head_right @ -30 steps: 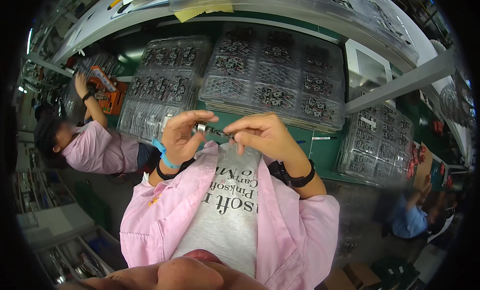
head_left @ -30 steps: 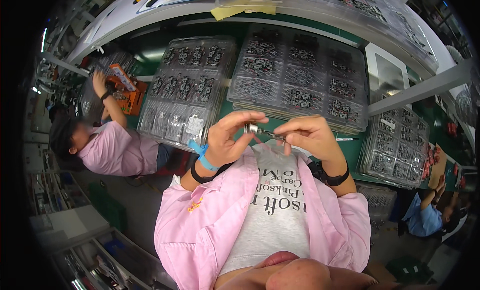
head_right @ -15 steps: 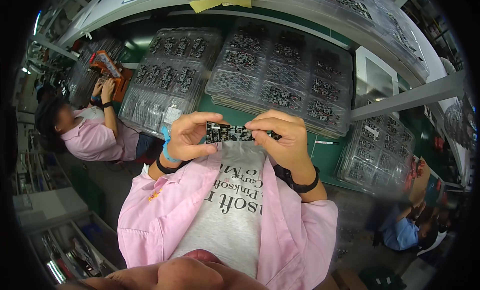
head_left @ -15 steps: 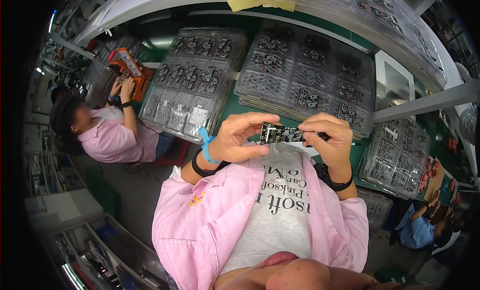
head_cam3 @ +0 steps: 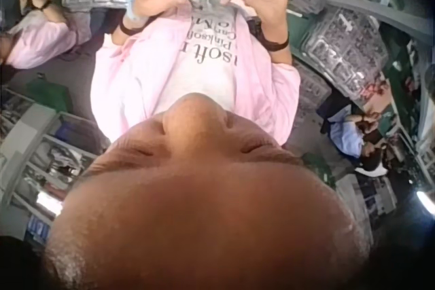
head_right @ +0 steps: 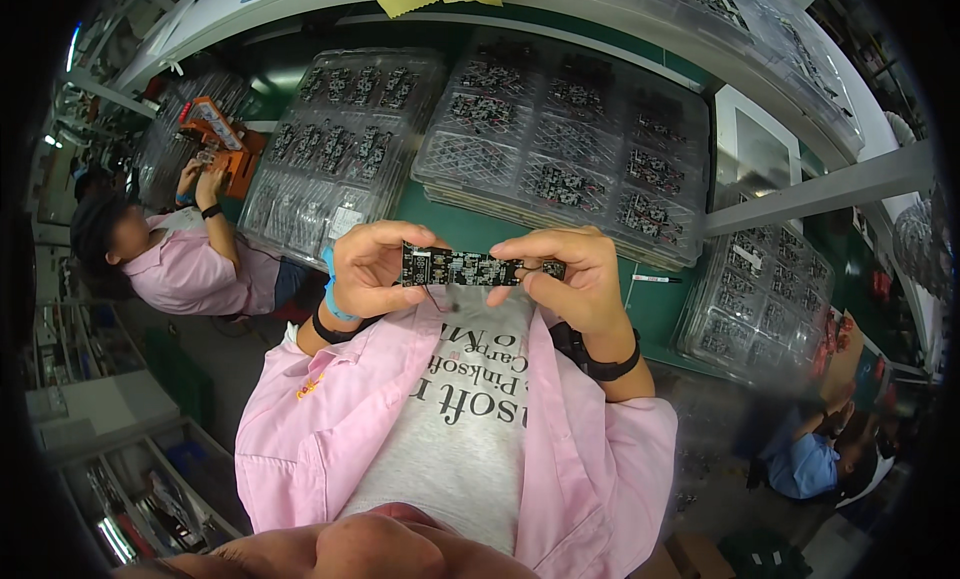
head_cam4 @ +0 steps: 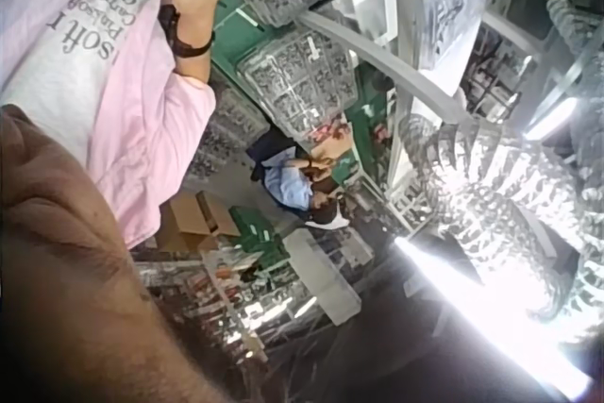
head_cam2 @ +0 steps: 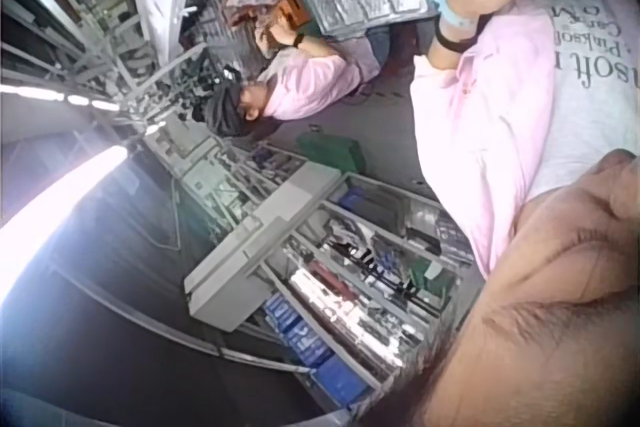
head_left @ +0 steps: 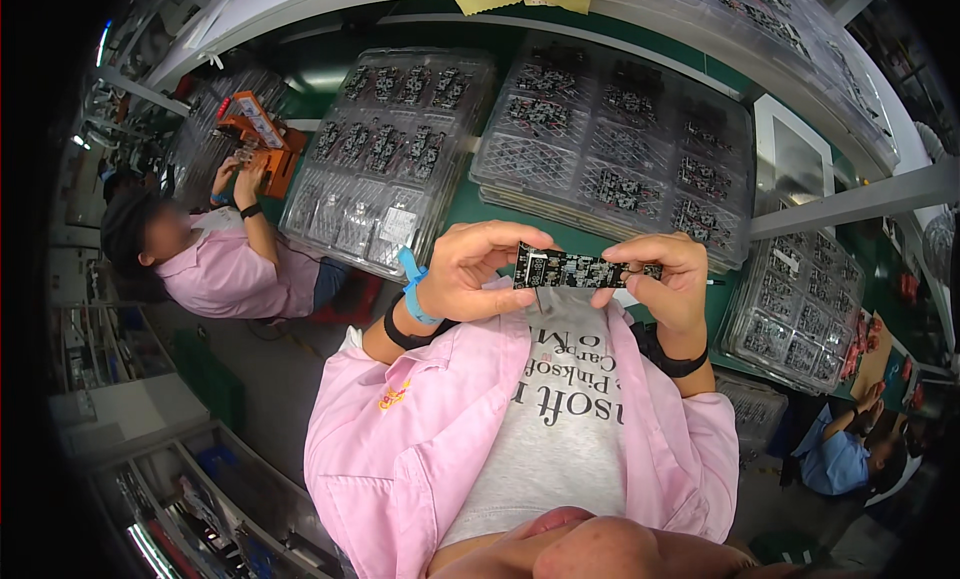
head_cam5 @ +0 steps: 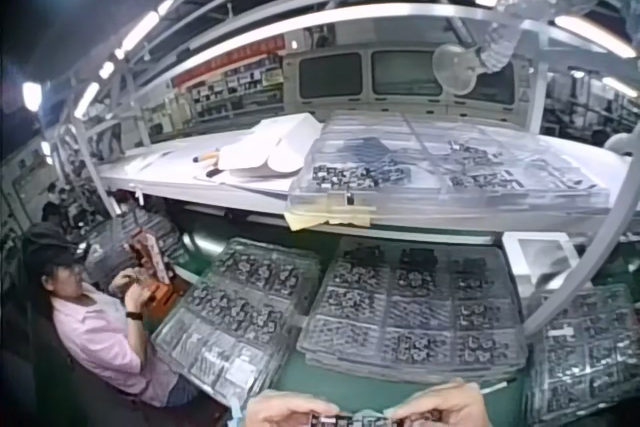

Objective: Inspecting and handling printed circuit boards at an assembly station.

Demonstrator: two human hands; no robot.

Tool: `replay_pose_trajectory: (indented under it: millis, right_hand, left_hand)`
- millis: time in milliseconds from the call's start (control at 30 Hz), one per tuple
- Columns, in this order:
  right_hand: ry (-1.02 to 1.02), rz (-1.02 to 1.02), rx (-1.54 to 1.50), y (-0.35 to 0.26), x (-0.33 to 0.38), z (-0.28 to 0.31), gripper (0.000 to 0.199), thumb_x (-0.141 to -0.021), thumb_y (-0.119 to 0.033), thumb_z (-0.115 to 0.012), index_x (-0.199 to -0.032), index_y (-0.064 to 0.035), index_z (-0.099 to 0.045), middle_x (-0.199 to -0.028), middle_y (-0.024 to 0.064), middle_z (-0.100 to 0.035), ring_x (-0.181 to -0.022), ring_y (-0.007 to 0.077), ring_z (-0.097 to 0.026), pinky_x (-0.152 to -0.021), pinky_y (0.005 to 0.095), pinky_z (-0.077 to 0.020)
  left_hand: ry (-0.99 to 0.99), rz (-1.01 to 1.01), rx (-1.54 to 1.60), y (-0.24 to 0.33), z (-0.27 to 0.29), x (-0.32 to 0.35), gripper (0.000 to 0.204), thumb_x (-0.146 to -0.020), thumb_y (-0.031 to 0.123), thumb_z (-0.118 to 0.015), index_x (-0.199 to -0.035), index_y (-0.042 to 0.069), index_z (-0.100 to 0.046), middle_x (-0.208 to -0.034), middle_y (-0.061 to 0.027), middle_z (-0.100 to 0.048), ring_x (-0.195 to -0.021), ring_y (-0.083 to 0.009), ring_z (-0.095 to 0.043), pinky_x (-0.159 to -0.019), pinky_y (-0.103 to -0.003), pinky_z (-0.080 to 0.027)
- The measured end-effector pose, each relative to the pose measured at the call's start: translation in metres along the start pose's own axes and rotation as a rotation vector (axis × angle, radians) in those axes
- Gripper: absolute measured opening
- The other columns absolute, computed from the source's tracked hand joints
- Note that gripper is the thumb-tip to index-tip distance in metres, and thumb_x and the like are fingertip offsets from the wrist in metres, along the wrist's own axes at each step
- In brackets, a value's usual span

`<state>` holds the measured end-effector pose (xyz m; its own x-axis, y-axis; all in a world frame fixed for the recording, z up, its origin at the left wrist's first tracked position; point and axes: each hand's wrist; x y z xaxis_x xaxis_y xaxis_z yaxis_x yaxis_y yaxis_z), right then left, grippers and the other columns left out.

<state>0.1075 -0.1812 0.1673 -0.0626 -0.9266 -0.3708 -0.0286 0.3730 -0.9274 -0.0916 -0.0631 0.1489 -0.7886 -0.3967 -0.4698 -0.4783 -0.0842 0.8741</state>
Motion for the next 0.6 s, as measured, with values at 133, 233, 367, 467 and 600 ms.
replay_pose_trajectory:
  millis: [133, 233, 367, 467, 600]
  right_hand:
    - [0.053, -0.029, -0.044, 0.003, 0.002, -0.002, 0.029, -0.059, 0.002, -0.048, -0.085, 0.0069, -0.061, -0.068, 0.0140, -0.062, -0.048, 0.0107, -0.057, -0.043, 0.0175, -0.0317]
    - [0.037, -0.027, -0.079, 0.007, 0.004, -0.001, 0.029, -0.062, 0.005, -0.048, -0.087, 0.0061, -0.061, -0.063, 0.0101, -0.059, -0.053, 0.0127, -0.059, -0.045, 0.0183, -0.0348]
    - [0.016, -0.048, -0.128, 0.006, 0.003, -0.001, 0.029, -0.064, 0.007, -0.048, -0.089, 0.0055, -0.061, -0.062, 0.0087, -0.058, -0.056, 0.0135, -0.060, -0.048, 0.0188, -0.0371]
    - [0.022, -0.053, -0.156, 0.007, 0.004, -0.003, 0.029, -0.062, 0.007, -0.047, -0.088, 0.0067, -0.061, -0.067, 0.0121, -0.059, -0.056, 0.0159, -0.061, -0.047, 0.0184, -0.0372]
    - [0.033, -0.034, -0.180, 0.011, 0.006, -0.003, 0.030, -0.060, 0.006, -0.045, -0.086, 0.0092, -0.060, -0.076, 0.0184, -0.061, -0.057, 0.0213, -0.063, -0.044, 0.0176, -0.0370]
  left_hand:
    - [-0.024, -0.019, 0.013, 0.000, 0.000, -0.001, 0.045, -0.067, -0.006, -0.064, -0.107, -0.010, -0.046, -0.105, -0.0186, -0.052, -0.097, -0.0237, -0.053, -0.084, -0.032, -0.045]
    - [-0.001, -0.020, 0.016, -0.001, -0.001, 0.001, 0.045, -0.066, -0.005, -0.065, -0.106, -0.010, -0.047, -0.102, -0.0203, -0.053, -0.095, -0.0256, -0.054, -0.083, -0.034, -0.045]
    - [0.049, -0.003, 0.025, -0.001, -0.004, 0.002, 0.045, -0.064, -0.002, -0.068, -0.103, -0.010, -0.048, -0.096, -0.0236, -0.055, -0.091, -0.0285, -0.056, -0.080, -0.036, -0.045]
    - [0.051, 0.006, 0.036, 0.002, -0.004, 0.002, 0.045, -0.064, -0.002, -0.068, -0.103, -0.010, -0.048, -0.096, -0.0233, -0.055, -0.090, -0.0283, -0.056, -0.080, -0.036, -0.045]
    - [0.046, -0.006, 0.029, 0.002, -0.005, 0.002, 0.045, -0.064, -0.001, -0.069, -0.102, -0.010, -0.048, -0.096, -0.0229, -0.055, -0.089, -0.0278, -0.057, -0.079, -0.036, -0.045]
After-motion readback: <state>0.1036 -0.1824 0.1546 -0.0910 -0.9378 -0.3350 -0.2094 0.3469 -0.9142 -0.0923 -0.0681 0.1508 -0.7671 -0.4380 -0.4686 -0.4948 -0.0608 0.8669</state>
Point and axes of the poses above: each hand's wrist, its own x-axis away from the middle knuckle, its own z-axis out of the back of the hand, y = z × x
